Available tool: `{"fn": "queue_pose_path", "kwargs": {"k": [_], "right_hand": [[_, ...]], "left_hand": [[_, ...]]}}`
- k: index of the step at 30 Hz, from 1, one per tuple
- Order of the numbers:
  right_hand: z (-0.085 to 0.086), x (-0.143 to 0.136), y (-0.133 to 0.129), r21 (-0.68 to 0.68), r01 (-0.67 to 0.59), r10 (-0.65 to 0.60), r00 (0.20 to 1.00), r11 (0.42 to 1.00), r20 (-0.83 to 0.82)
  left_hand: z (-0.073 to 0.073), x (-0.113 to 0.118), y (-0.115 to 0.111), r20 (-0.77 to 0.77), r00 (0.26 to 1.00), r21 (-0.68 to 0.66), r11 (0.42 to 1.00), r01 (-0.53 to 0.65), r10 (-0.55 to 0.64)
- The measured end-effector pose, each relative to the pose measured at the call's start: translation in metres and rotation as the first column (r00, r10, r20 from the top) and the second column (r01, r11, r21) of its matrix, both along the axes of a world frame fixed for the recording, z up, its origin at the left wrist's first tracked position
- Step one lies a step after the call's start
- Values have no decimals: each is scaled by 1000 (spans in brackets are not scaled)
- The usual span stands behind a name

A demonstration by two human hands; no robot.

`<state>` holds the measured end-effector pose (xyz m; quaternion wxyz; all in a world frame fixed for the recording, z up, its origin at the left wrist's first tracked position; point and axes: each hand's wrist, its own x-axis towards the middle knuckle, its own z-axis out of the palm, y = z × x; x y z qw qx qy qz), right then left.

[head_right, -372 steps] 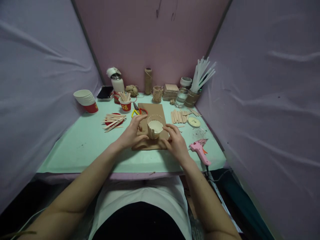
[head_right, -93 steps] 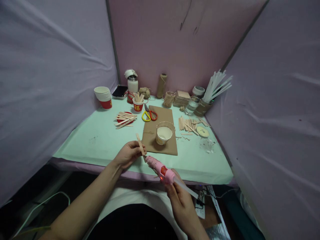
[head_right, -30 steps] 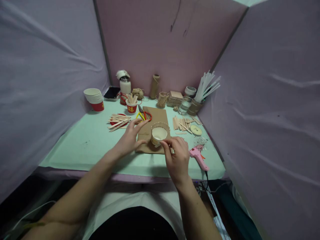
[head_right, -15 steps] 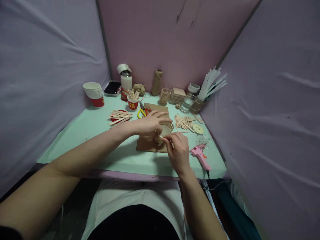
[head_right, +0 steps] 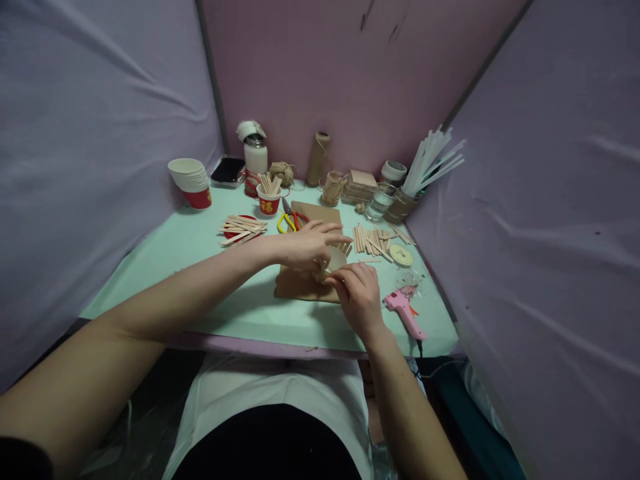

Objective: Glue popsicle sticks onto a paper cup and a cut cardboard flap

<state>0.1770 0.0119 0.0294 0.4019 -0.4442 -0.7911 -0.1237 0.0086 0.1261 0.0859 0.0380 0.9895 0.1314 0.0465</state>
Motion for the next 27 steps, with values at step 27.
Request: {"fn": "queue_pose_path", "kwargs": {"k": [27], "right_hand": [[-3,0,9,19,16,-16,1000,1000,16]], "left_hand": [[-12,-1,0,64,998,-46,999,-1,4]]}}
